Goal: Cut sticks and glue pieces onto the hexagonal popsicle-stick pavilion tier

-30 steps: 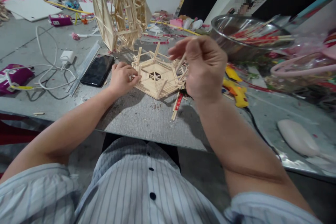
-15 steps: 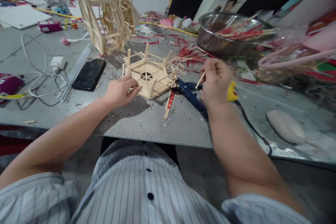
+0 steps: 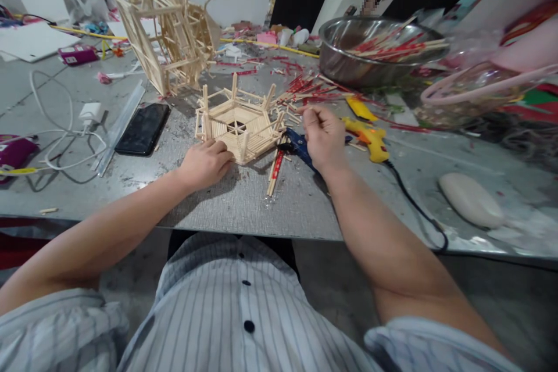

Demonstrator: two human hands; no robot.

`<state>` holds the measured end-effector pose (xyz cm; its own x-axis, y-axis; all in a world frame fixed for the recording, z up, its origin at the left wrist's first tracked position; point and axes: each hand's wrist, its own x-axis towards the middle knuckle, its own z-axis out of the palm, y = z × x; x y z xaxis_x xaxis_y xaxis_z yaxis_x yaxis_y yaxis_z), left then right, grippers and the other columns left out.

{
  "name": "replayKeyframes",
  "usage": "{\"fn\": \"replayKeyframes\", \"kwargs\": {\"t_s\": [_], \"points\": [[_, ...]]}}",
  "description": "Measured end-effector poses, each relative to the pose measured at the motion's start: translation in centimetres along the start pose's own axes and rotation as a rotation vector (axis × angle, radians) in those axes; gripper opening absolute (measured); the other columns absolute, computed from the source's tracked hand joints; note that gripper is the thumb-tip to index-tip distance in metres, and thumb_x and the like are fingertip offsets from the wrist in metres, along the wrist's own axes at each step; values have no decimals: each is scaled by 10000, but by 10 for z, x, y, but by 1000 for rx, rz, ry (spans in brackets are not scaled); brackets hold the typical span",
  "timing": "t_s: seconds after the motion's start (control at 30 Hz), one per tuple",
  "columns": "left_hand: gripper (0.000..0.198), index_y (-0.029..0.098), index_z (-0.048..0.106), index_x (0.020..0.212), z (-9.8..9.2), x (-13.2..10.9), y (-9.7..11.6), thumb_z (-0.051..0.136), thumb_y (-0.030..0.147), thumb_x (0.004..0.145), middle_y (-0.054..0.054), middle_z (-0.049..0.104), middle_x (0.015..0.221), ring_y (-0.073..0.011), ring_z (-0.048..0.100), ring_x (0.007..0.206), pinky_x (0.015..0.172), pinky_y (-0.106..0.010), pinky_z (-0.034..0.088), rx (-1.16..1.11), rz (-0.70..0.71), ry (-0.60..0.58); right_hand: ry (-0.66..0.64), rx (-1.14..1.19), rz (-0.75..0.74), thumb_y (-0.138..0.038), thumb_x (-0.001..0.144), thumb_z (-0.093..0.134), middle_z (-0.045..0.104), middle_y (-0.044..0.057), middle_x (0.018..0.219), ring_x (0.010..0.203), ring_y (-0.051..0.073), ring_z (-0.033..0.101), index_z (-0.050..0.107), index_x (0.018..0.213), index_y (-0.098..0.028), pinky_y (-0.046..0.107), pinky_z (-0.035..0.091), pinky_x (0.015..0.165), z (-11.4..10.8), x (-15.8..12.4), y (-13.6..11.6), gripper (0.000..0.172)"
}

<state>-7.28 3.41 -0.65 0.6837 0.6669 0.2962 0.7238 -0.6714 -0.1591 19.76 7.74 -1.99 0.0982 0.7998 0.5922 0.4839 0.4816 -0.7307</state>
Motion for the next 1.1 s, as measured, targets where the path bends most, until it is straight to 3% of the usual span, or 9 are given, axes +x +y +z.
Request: {"fn": "replayKeyframes", "kwargs": {"t_s": [0.2,0.33,0.5,0.67,0.8,0.97,1.1], "points": [[323,174,682,796,-8,-7,18,415,214,975,-43,680,747,-155,597,674,540,-311,356,83,363,59,106,-12,-62,-573,898,443,560,21,677,641,177,530,605,788,-253,353,428,634,-2,-4,-16,375],[333,176,678,788,-7,-7,20,407,219,977,-29,669,700,-131,577,599,511,-307,326,46,424,78,112,-114,-82,-583,903,398,523,11,622,606,177,503,560,715,-266,352,412,618,-5,-9,-30,402],[353,170,684,837,-3,-7,15,378,271,981,-46,686,736,-151,623,647,523,-291,358,-19,287,51,71,-185,-92,-576,908,371,534,20,627,628,183,519,571,703,-263,351,421,629,-6,-10,-34,425],[262,164,673,916,-4,-2,14,462,317,946,-75,730,874,-190,671,804,566,-270,394,-82,-69,-33,80,-195,-53,-565,894,403,585,33,642,622,190,551,620,725,-256,358,443,631,-6,-8,-29,414],[228,187,648,946,-8,6,15,547,389,905,-62,733,884,-193,669,814,553,-256,357,-195,-313,-104,58,-235,-28,-563,900,394,607,40,655,637,194,579,628,765,-235,352,450,655,-6,-7,-23,425],[283,201,631,997,-10,14,18,629,446,854,-80,739,943,-216,669,828,541,-259,339,-286,-385,-155,3,-338,113,-593,894,377,646,52,734,703,205,607,609,853,-238,348,448,690,-5,-1,-5,427],[246,200,649,936,-8,20,21,637,430,850,-79,740,926,-207,662,780,525,-259,329,-318,-416,-110,-7,-337,133,-535,897,398,669,64,785,741,220,607,601,883,-226,360,451,719,-4,3,6,370]]}}
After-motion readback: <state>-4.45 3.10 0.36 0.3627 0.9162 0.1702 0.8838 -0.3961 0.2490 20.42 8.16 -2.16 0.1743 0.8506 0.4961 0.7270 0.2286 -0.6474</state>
